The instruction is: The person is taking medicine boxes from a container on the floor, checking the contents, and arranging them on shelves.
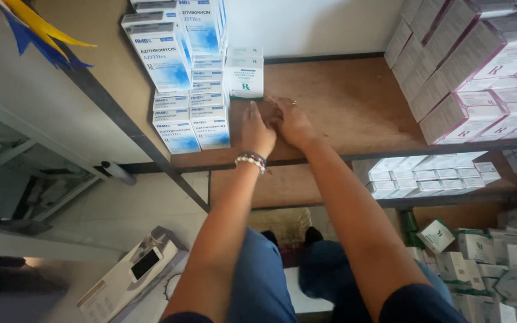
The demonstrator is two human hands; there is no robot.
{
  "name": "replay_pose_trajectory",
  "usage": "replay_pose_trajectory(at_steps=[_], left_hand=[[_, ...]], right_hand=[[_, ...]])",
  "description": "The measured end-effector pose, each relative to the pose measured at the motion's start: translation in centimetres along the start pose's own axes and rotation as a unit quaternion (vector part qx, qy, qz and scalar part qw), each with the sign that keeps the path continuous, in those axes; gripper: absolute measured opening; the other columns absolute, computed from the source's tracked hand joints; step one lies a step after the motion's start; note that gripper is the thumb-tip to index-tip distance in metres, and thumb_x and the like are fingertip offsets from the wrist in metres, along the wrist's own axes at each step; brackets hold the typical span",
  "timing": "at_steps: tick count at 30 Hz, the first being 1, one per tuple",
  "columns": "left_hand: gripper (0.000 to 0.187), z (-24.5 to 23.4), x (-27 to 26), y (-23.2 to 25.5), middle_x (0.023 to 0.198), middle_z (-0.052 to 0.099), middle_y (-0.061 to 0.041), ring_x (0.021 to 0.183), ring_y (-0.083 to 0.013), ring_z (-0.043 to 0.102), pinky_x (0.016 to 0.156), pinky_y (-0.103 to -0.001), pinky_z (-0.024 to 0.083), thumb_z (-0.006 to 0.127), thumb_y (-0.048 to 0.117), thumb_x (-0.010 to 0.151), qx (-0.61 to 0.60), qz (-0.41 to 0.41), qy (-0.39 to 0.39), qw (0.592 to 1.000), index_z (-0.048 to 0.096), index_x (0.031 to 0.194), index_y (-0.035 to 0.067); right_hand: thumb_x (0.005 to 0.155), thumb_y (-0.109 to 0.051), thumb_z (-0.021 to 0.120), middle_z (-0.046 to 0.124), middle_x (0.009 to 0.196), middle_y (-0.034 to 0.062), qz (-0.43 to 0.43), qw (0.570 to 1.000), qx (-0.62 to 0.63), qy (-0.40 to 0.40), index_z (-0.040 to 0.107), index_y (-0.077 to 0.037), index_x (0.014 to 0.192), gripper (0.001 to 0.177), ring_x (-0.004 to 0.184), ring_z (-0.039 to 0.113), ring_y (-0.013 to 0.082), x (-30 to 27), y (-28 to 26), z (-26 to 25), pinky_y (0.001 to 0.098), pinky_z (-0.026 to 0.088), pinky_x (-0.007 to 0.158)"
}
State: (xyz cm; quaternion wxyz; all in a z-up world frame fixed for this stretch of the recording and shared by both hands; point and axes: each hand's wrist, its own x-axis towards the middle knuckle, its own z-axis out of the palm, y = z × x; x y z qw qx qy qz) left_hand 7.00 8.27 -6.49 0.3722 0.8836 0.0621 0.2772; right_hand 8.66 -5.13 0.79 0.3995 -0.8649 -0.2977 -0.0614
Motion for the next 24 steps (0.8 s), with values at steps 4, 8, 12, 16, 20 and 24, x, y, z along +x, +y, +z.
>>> replay_pose_trajectory(at_steps=[4, 8, 12, 16, 20, 24], left_hand=[[0.071, -0.4, -0.5, 0.9, 0.141, 0.048, -0.035, 0.129, -0.0495, 0.05, 0.11, -0.047, 0.043, 0.066, 0.007, 0.086, -0.005, -0.001, 0.01, 1.0, 0.037, 0.148, -0.011], [0.067, -0.9, -0.6, 1.3, 0.139, 0.05, -0.035, 0.125, -0.0493, 0.052, 0.106, -0.047, 0.045, 0.064, 0.005, 0.087, -0.015, 0.013, 0.006, 1.0, 0.039, 0.147, -0.011], [0.065, -0.7, -0.7, 1.3, 0.14, 0.049, -0.036, 0.128, -0.0495, 0.052, 0.109, -0.047, 0.045, 0.063, 0.006, 0.088, 0.007, 0.044, 0.003, 0.999, 0.04, 0.145, -0.013], [0.066, -2.2, -1.0, 2.9, 0.146, 0.042, -0.039, 0.126, -0.0507, 0.051, 0.105, -0.048, 0.045, 0.062, 0.01, 0.089, 0.017, -0.008, -0.026, 0.999, 0.037, 0.145, -0.015], [0.059, -1.2, -1.3, 1.8, 0.14, 0.048, -0.04, 0.127, -0.051, 0.053, 0.107, -0.048, 0.047, 0.063, 0.014, 0.092, 0.042, 0.068, 0.053, 0.995, 0.045, 0.139, -0.016], [0.025, -4.2, -2.1, 5.3, 0.11, 0.068, -0.028, 0.101, -0.0434, 0.066, 0.088, -0.05, 0.055, 0.06, 0.021, 0.101, 0.106, 0.014, -0.049, 0.993, 0.067, 0.103, -0.003]], right_hand=[[0.09, 0.003, 0.063, 0.058, 0.142, 0.0146, 0.068, 0.991, 0.11, -0.021, 0.056, -0.011, 0.141, 0.053, 0.121, 0.064, 0.0252, 0.0, 1.1, 0.8, 0.0326, 0.052, 0.104], [0.085, 0.01, 0.062, 0.061, 0.139, 0.015, 0.016, 0.979, 0.205, 0.002, 0.059, -0.008, 0.137, 0.055, 0.12, 0.064, 0.0245, 0.1, 2.6, 1.6, 0.0326, 0.055, 0.099], [0.086, 0.007, 0.064, 0.063, 0.135, 0.0171, -0.008, 0.99, 0.136, 0.032, 0.063, -0.007, 0.135, 0.051, 0.117, 0.067, 0.0269, -0.2, 2.4, 1.2, 0.0336, 0.058, 0.095], [0.085, 0.002, 0.069, 0.064, 0.129, 0.0193, -0.003, 0.995, 0.095, 0.038, 0.063, -0.008, 0.134, 0.05, 0.111, 0.068, 0.0308, -0.3, 1.8, 1.0, 0.0363, 0.056, 0.093], [0.089, -0.005, 0.069, 0.07, 0.117, 0.0208, -0.019, 0.997, 0.028, 0.074, 0.066, -0.005, 0.126, 0.037, 0.105, 0.07, 0.0355, -0.1, 2.9, 1.8, 0.0403, 0.056, 0.09], [0.092, -0.01, 0.069, 0.07, 0.107, 0.023, 0.027, 0.998, -0.006, 0.057, 0.066, 0.001, 0.106, 0.018, 0.099, 0.07, 0.0401, -0.5, 2.7, 1.8, 0.0445, 0.058, 0.083]])
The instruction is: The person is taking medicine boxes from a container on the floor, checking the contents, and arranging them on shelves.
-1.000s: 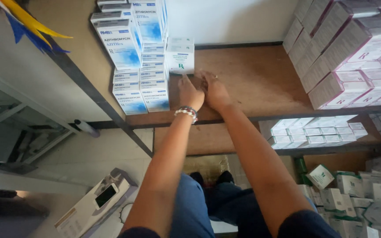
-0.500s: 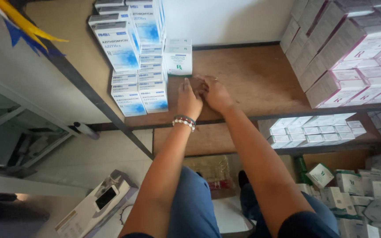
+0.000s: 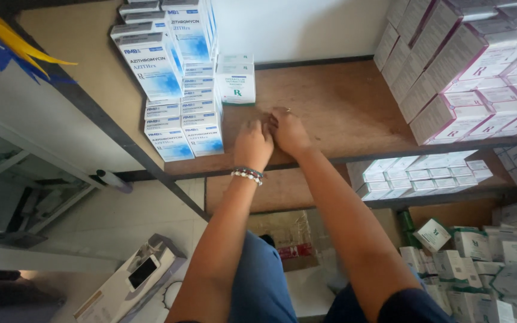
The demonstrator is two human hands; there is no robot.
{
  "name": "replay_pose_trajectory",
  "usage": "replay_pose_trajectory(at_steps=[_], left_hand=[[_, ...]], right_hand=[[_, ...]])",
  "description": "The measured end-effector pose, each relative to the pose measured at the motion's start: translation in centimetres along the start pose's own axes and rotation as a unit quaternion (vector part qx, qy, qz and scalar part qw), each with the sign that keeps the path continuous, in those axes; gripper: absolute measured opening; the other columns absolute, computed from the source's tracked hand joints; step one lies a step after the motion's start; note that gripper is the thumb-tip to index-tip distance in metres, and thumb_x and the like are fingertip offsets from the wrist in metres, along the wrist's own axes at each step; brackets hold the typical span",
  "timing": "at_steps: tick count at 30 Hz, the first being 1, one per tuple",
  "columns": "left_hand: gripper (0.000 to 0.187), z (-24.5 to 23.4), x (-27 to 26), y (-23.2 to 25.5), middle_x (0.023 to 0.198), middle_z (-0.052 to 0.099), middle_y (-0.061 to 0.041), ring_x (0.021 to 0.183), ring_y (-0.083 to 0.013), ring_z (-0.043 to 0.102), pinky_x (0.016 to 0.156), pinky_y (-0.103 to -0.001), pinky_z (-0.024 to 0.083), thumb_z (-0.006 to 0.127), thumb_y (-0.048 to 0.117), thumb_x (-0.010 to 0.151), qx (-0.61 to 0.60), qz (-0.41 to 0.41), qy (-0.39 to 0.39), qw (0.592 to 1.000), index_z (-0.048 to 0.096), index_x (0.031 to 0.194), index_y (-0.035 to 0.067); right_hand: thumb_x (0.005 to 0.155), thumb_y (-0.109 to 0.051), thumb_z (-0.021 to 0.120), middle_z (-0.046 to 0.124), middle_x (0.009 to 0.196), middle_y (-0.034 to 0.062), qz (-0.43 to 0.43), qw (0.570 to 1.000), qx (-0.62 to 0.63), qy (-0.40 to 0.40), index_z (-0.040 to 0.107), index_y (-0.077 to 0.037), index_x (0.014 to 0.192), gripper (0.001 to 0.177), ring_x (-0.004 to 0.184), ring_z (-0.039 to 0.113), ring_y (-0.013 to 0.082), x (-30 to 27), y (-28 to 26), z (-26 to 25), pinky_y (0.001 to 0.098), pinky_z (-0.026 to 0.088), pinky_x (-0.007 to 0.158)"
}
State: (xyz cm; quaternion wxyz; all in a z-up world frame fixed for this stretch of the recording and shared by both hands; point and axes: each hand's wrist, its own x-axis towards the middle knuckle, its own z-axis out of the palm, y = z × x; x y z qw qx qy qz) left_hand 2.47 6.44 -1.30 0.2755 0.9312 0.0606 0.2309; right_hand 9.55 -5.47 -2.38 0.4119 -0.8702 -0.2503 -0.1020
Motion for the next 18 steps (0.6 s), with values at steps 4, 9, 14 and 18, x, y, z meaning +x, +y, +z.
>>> replay_pose_trajectory(at_steps=[4, 9, 14, 18], left_hand=[[0.021, -0.4, -0.4, 0.2, 0.09, 0.07, -0.022, 0.086, -0.041, 0.068, 0.073, -0.05, 0.056, 0.061, 0.02, 0.096, -0.004, 0.132, 0.102, 0.986, 0.067, 0.089, 0.001], [0.037, -0.1, -0.6, -0.1, 0.075, 0.071, -0.021, 0.069, -0.042, 0.069, 0.063, -0.054, 0.054, 0.057, 0.035, 0.096, 0.05, 0.101, -0.035, 0.993, 0.075, 0.078, 0.008], [0.043, 0.1, -0.5, -0.4, 0.071, 0.07, -0.021, 0.066, -0.0421, 0.069, 0.062, -0.054, 0.055, 0.057, 0.038, 0.096, 0.077, 0.105, -0.08, 0.988, 0.075, 0.07, 0.008], [0.041, -0.3, -0.3, -0.3, 0.071, 0.069, -0.021, 0.066, -0.0404, 0.07, 0.062, -0.053, 0.056, 0.058, 0.038, 0.094, 0.091, 0.097, -0.141, 0.981, 0.075, 0.07, 0.009]], right_hand=[[0.091, -0.003, 0.061, 0.07, 0.107, 0.0227, -0.077, 0.997, 0.021, 0.023, 0.068, -0.002, 0.111, 0.021, 0.099, 0.067, 0.0433, -0.7, 0.6, -0.5, 0.0481, 0.055, 0.082], [0.083, -0.001, 0.064, 0.069, 0.104, 0.0228, -0.127, 0.99, -0.063, 0.009, 0.069, -0.004, 0.102, 0.02, 0.096, 0.066, 0.0441, -3.0, 0.5, -2.2, 0.0494, 0.054, 0.082], [0.085, 0.001, 0.063, 0.07, 0.1, 0.0211, -0.088, 0.996, 0.009, 0.02, 0.068, -0.004, 0.105, 0.021, 0.093, 0.068, 0.04, -4.0, -2.8, -3.9, 0.046, 0.056, 0.079], [0.082, 0.005, 0.06, 0.071, 0.101, 0.0192, -0.073, 0.997, 0.0, 0.007, 0.067, -0.004, 0.104, 0.025, 0.09, 0.072, 0.0349, -4.2, -1.9, -3.6, 0.0419, 0.058, 0.078]])
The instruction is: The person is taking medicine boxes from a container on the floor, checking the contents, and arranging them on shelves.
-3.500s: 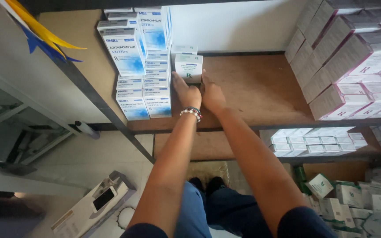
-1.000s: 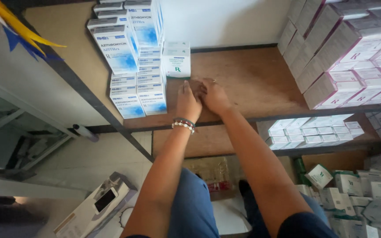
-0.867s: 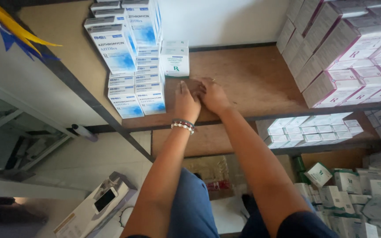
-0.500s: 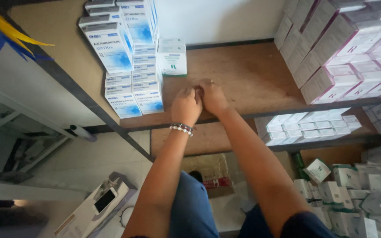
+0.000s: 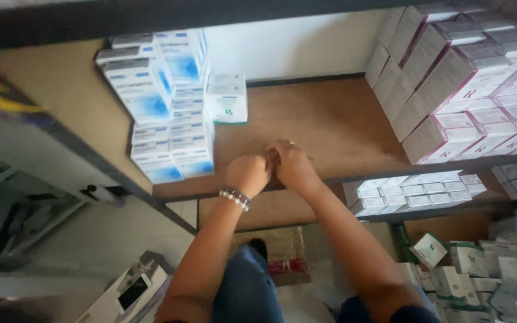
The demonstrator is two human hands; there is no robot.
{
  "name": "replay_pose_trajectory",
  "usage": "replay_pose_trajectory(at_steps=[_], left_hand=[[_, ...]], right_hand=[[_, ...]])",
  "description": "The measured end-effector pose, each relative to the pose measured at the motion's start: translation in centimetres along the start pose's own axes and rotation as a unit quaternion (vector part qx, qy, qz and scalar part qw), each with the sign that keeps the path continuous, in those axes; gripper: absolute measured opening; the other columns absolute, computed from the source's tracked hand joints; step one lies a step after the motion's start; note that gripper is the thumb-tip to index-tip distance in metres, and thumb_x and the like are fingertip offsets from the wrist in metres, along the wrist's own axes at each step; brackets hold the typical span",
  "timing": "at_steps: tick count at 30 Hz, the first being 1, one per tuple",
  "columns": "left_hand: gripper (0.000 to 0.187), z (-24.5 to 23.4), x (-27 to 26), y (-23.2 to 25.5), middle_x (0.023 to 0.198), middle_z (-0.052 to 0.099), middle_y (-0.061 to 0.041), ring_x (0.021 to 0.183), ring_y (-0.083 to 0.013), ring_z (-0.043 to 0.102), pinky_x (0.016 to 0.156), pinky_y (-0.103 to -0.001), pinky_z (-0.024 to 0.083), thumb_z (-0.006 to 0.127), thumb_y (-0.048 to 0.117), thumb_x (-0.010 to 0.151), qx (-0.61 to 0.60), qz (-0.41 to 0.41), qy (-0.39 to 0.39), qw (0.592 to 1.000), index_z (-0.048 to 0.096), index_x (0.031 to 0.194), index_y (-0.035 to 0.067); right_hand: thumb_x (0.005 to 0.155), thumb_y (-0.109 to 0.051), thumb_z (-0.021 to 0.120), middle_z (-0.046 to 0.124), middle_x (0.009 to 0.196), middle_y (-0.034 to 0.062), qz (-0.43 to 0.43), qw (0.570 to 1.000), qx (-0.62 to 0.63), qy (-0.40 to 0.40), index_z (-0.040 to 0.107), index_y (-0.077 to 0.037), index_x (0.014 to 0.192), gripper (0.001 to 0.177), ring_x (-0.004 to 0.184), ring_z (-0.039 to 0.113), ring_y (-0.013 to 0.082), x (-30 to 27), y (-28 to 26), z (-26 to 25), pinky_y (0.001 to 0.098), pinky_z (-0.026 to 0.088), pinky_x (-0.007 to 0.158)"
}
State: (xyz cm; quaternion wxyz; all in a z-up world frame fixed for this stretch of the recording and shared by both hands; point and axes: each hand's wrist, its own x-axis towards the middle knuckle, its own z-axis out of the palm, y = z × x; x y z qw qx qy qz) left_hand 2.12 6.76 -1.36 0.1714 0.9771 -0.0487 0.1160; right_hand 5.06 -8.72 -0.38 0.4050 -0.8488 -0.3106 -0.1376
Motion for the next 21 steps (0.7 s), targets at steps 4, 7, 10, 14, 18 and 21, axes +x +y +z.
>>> replay_pose_trajectory(at_steps=[4, 7, 10, 14, 18, 21], left_hand=[[0.033, -0.4, -0.2, 0.1, 0.071, 0.071, -0.019, 0.066, -0.0416, 0.069, 0.061, -0.056, 0.054, 0.059, 0.034, 0.089, -0.015, 0.008, 0.039, 0.999, 0.077, 0.07, 0.012], [0.035, -0.4, -0.1, 0.1, 0.072, 0.071, -0.018, 0.067, -0.0407, 0.069, 0.063, -0.055, 0.055, 0.061, 0.035, 0.09, -0.018, 0.023, 0.006, 1.0, 0.076, 0.069, 0.012], [0.037, -0.6, -0.6, 0.1, 0.072, 0.07, -0.019, 0.068, -0.0414, 0.069, 0.064, -0.055, 0.055, 0.061, 0.038, 0.092, -0.01, 0.007, 0.001, 1.0, 0.076, 0.071, 0.011], [0.033, -1.0, -0.5, 0.1, 0.073, 0.071, -0.02, 0.07, -0.0414, 0.069, 0.064, -0.055, 0.055, 0.063, 0.034, 0.087, -0.04, 0.04, 0.049, 0.997, 0.075, 0.069, 0.009], [0.033, -0.9, -0.6, 0.1, 0.073, 0.07, -0.02, 0.07, -0.0417, 0.068, 0.064, -0.055, 0.055, 0.063, 0.034, 0.087, -0.043, 0.002, 0.021, 0.999, 0.074, 0.07, 0.008], [0.036, -0.4, -0.6, -0.4, 0.074, 0.069, -0.021, 0.071, -0.0426, 0.068, 0.065, -0.056, 0.054, 0.063, 0.035, 0.09, -0.045, 0.014, 0.026, 0.999, 0.074, 0.07, 0.008]], right_hand=[[0.082, 0.004, 0.063, 0.071, 0.098, 0.0196, 0.025, 0.999, 0.048, 0.002, 0.069, -0.003, 0.101, 0.021, 0.089, 0.071, 0.0356, 0.2, -0.5, -0.7, 0.0422, 0.058, 0.076], [0.072, 0.008, 0.06, 0.072, 0.098, 0.0165, 0.05, 0.992, 0.102, -0.052, 0.068, -0.004, 0.1, 0.031, 0.088, 0.073, 0.0315, 0.2, -0.4, -1.3, 0.04, 0.059, 0.077], [0.073, 0.008, 0.067, 0.073, 0.095, 0.0169, 0.003, 0.999, 0.024, -0.037, 0.071, -0.004, 0.098, 0.028, 0.091, 0.069, 0.0353, -0.2, 0.0, -0.7, 0.044, 0.056, 0.079], [0.073, 0.007, 0.067, 0.071, 0.097, 0.0162, 0.047, 0.995, 0.061, -0.067, 0.069, -0.003, 0.1, 0.029, 0.089, 0.071, 0.0311, 0.1, 0.1, -0.8, 0.0415, 0.057, 0.078], [0.073, 0.007, 0.066, 0.073, 0.095, 0.015, 0.049, 0.993, 0.096, -0.052, 0.07, -0.003, 0.096, 0.025, 0.09, 0.073, 0.0302, 0.0, 0.3, -0.5, 0.0402, 0.059, 0.078], [0.076, 0.005, 0.067, 0.073, 0.095, 0.0156, 0.079, 0.991, 0.095, -0.054, 0.07, -0.004, 0.098, 0.024, 0.09, 0.073, 0.0308, 0.0, -0.2, -0.6, 0.0405, 0.058, 0.078]])
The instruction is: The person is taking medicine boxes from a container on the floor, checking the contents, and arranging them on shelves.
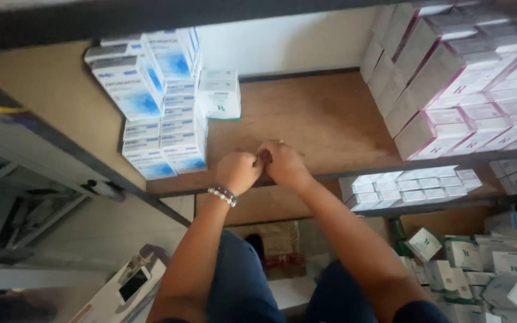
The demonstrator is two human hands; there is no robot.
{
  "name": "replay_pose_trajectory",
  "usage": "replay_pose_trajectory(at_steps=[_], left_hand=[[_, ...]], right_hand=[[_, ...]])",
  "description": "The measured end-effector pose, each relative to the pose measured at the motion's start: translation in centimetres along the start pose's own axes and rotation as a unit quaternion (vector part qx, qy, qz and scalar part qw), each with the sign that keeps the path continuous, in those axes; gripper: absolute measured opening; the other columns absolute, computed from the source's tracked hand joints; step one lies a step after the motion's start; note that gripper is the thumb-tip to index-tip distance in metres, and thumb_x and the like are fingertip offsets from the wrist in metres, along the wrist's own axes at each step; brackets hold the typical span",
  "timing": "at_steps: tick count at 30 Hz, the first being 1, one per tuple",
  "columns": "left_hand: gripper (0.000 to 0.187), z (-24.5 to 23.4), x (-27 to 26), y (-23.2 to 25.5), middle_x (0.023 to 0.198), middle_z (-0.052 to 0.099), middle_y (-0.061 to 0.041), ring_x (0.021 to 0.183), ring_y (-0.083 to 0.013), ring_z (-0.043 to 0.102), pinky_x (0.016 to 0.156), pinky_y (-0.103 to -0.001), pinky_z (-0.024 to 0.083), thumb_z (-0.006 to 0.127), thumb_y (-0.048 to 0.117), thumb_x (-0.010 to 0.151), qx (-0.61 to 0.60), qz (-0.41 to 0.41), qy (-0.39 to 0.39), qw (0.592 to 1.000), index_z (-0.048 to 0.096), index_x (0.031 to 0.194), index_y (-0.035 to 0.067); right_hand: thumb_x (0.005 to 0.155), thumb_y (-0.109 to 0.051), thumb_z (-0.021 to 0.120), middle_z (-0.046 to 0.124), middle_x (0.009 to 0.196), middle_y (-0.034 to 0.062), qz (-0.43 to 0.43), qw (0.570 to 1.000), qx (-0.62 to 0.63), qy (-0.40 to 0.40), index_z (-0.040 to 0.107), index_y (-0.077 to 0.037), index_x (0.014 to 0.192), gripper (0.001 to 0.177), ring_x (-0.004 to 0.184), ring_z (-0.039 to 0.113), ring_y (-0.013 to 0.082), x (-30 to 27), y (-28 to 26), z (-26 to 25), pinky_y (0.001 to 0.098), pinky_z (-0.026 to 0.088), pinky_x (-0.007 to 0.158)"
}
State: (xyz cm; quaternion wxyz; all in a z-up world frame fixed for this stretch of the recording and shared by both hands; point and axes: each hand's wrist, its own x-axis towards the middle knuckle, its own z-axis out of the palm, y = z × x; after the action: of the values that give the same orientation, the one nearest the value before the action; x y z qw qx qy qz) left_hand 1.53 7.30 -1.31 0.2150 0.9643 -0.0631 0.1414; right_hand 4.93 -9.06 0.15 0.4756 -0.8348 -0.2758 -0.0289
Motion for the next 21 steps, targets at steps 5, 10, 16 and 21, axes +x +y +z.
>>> replay_pose_trajectory(at_steps=[5, 10, 16, 21], left_hand=[[0.033, -0.3, 0.4, -0.1, 0.074, 0.069, -0.021, 0.071, -0.043, 0.067, 0.065, -0.057, 0.053, 0.064, 0.034, 0.088, -0.006, 0.003, -0.004, 1.0, 0.074, 0.07, 0.008], [0.033, -0.3, -0.3, 0.1, 0.075, 0.07, -0.021, 0.07, -0.0442, 0.067, 0.065, -0.057, 0.053, 0.066, 0.037, 0.087, 0.008, -0.017, -0.003, 1.0, 0.075, 0.071, 0.009], [0.033, 0.4, -0.2, -0.6, 0.078, 0.069, -0.021, 0.074, -0.044, 0.067, 0.068, -0.055, 0.053, 0.065, 0.034, 0.089, -0.023, 0.025, 0.022, 0.999, 0.073, 0.073, 0.006], [0.032, -0.5, -0.3, -0.1, 0.077, 0.068, -0.022, 0.073, -0.0446, 0.066, 0.068, -0.055, 0.053, 0.065, 0.031, 0.088, -0.049, 0.02, 0.05, 0.997, 0.072, 0.072, 0.004]], right_hand=[[0.075, 0.005, 0.066, 0.072, 0.095, 0.0164, -0.08, 0.996, -0.026, 0.032, 0.069, -0.004, 0.098, 0.025, 0.09, 0.071, 0.0342, 0.0, 0.5, 0.2, 0.0421, 0.057, 0.078], [0.074, 0.007, 0.065, 0.073, 0.097, 0.0167, -0.112, 0.989, -0.098, 0.019, 0.071, -0.006, 0.096, 0.027, 0.092, 0.068, 0.0389, -0.2, 1.8, 1.2, 0.0457, 0.055, 0.08], [0.075, 0.002, 0.067, 0.072, 0.094, 0.0165, -0.048, 0.997, -0.032, 0.045, 0.07, -0.004, 0.096, 0.022, 0.088, 0.071, 0.0325, -0.8, -0.3, 0.1, 0.0413, 0.057, 0.077], [0.078, 0.002, 0.066, 0.073, 0.094, 0.015, -0.044, 0.997, -0.016, 0.055, 0.071, -0.004, 0.095, 0.018, 0.087, 0.074, 0.0297, -0.9, -0.6, 0.3, 0.0388, 0.059, 0.077]])
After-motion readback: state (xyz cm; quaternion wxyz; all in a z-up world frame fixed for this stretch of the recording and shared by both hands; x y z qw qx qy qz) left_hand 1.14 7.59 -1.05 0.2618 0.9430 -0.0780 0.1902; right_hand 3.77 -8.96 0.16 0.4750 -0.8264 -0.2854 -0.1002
